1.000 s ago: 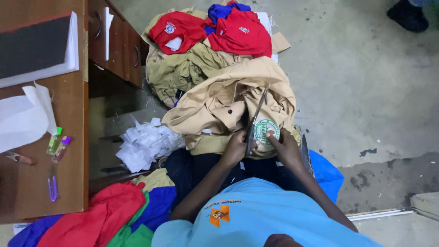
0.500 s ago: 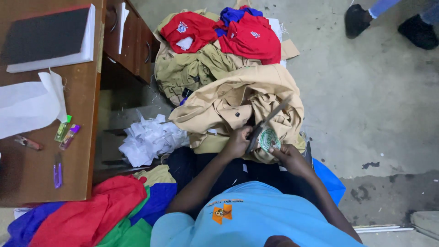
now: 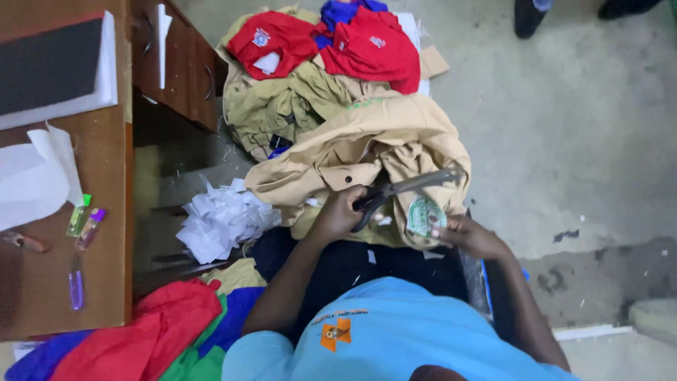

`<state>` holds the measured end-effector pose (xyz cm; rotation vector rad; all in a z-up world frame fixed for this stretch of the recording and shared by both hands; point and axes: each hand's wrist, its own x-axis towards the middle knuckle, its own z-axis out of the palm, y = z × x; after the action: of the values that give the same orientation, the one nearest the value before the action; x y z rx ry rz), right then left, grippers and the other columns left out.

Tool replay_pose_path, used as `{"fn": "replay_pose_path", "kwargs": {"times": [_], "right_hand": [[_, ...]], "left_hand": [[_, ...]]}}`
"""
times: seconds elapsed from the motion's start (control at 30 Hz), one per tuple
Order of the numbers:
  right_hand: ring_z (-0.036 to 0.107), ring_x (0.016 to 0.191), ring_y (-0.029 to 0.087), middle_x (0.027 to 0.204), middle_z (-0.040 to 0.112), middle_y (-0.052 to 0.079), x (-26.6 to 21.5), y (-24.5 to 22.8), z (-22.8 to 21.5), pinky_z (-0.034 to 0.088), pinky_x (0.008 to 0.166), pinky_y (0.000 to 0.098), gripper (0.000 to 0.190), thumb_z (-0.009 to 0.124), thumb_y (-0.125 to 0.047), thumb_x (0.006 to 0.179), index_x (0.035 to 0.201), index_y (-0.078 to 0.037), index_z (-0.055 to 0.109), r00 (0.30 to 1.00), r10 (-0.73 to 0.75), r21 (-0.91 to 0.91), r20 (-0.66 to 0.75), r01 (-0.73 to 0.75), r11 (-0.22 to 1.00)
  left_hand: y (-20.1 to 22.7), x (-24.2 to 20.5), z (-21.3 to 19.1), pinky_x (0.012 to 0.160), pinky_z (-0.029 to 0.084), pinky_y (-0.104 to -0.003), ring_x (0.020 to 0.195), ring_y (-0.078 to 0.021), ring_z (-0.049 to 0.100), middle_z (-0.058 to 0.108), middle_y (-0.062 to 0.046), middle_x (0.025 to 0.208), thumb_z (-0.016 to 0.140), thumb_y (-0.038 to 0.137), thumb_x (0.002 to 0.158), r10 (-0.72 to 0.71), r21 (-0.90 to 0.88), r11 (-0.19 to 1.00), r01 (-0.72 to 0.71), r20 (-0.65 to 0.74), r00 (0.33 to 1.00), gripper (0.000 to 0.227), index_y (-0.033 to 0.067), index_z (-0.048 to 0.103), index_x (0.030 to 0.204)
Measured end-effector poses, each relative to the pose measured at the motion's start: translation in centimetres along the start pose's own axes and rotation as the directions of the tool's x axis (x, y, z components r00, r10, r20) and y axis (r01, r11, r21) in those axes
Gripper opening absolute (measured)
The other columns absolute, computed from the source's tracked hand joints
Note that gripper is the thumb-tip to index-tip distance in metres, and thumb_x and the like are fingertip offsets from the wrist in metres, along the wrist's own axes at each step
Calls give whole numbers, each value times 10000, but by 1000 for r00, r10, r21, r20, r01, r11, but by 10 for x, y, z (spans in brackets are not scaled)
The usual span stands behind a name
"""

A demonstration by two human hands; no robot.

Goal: Trimming excess white backing from embroidered logos on garments using scissors

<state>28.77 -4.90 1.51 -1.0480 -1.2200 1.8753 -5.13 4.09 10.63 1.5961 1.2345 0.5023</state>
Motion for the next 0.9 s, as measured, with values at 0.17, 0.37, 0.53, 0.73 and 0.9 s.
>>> {"fn": "replay_pose_path", "kwargs": {"times": [0.17, 0.37, 0.53, 0.73, 0.9], "right_hand": [[539, 609, 90, 635, 648, -11, 14, -29, 26, 447, 637, 278, 263, 728, -112, 997, 743, -47, 740, 999, 9, -142, 43, -3, 990], [523, 625, 144, 642, 648, 36, 2, -55, 27, 452, 634, 338, 274, 731, -111, 982, 721, -28, 727, 995, 63, -345, 72, -34, 938], [675, 931, 620, 907, 752, 374, -8, -74, 12, 529, 797, 641, 465, 658, -371, 984, 891, 75, 747, 961, 157, -786, -229, -278, 553], [793, 887, 392, 917, 796, 132, 1, -51, -4, 639, 763, 503, 303, 688, -418, 881, 869, -129, 777, 895, 5, -884, -447, -442, 150], [669, 1107, 385, 1218, 566, 83, 15, -69, 27, 550, 898, 435, 187, 774, -139, 1009, 1150, -136, 650, 260, -819, -803, -512, -482, 349]], "left_hand": [[-41, 42, 57, 810, 639, -367, 957, -211, 727, 753, -176, 1004, 881, 32, 810, 30, -536, 844, -38, -24, 999, 380, -7, 670, 1123], [-17, 60, 59, 932, 584, -415, 1064, -235, 732, 777, -11, 1077, 797, 376, 856, -165, -119, 981, 150, -126, 978, 330, 268, 720, 1159], [-15, 87, -6, 899, 576, -570, 1024, -489, 685, 648, -277, 1036, 880, 10, 776, 380, 434, 895, -107, -612, 693, 581, -18, 537, 1245], [-56, 148, -36, 908, 591, -504, 1006, -403, 697, 644, -194, 1002, 891, 96, 771, 468, 643, 765, 21, -579, 667, 564, -17, 555, 1209], [-33, 145, -36, 654, 479, -227, 689, -147, 624, 591, -33, 728, 809, -34, 680, -79, -684, 678, -269, -432, 898, 326, 37, 655, 958]]}}
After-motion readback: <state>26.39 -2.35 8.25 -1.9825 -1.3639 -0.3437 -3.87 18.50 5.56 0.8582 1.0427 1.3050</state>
